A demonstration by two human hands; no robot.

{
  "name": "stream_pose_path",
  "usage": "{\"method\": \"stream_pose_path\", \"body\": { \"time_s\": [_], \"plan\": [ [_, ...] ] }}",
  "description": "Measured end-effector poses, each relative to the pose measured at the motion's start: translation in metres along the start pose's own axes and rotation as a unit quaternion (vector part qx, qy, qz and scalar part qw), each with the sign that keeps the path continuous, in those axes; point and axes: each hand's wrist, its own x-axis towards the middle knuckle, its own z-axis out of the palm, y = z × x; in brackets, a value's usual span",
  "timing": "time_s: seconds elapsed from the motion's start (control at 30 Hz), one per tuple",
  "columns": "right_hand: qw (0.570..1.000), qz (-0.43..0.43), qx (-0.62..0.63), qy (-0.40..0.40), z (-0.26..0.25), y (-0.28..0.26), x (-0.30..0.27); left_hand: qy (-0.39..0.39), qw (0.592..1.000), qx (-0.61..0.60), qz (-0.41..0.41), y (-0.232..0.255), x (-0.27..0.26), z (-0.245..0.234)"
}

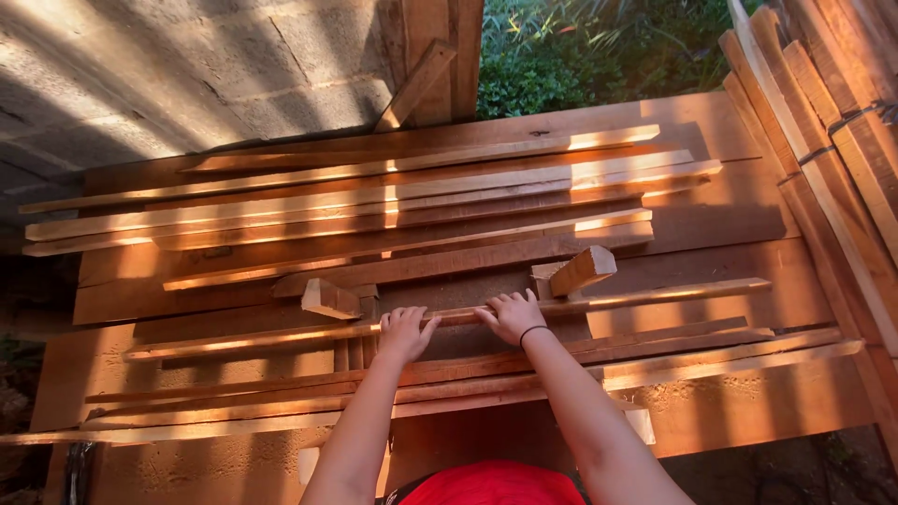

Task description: Sorting and bundling thin wooden slats into bundles on a workbench.

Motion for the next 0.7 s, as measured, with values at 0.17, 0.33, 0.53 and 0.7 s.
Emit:
{"method": "stream_pose_path", "body": {
  "time_s": [0.17, 0.33, 0.53, 0.7],
  "plan": [
    [0.999, 0.019, 0.045, 0.019, 0.013, -0.006, -0.021, 0.031, 0.999, -0.009, -0.006, -0.007, -0.007, 0.034],
    [0.998, 0.047, 0.04, 0.005, 0.022, -0.011, -0.024, 0.038, 0.997, -0.053, -0.036, -0.005, -0.012, 0.041],
    [0.996, 0.067, 0.029, 0.042, 0.029, -0.015, -0.029, 0.067, 0.995, -0.059, -0.038, -0.001, -0.032, 0.032],
    [0.993, 0.069, 0.092, 0.001, 0.001, -0.029, -0.064, 0.072, 0.996, -0.057, -0.016, -0.011, -0.05, 0.028]
  ]
}}
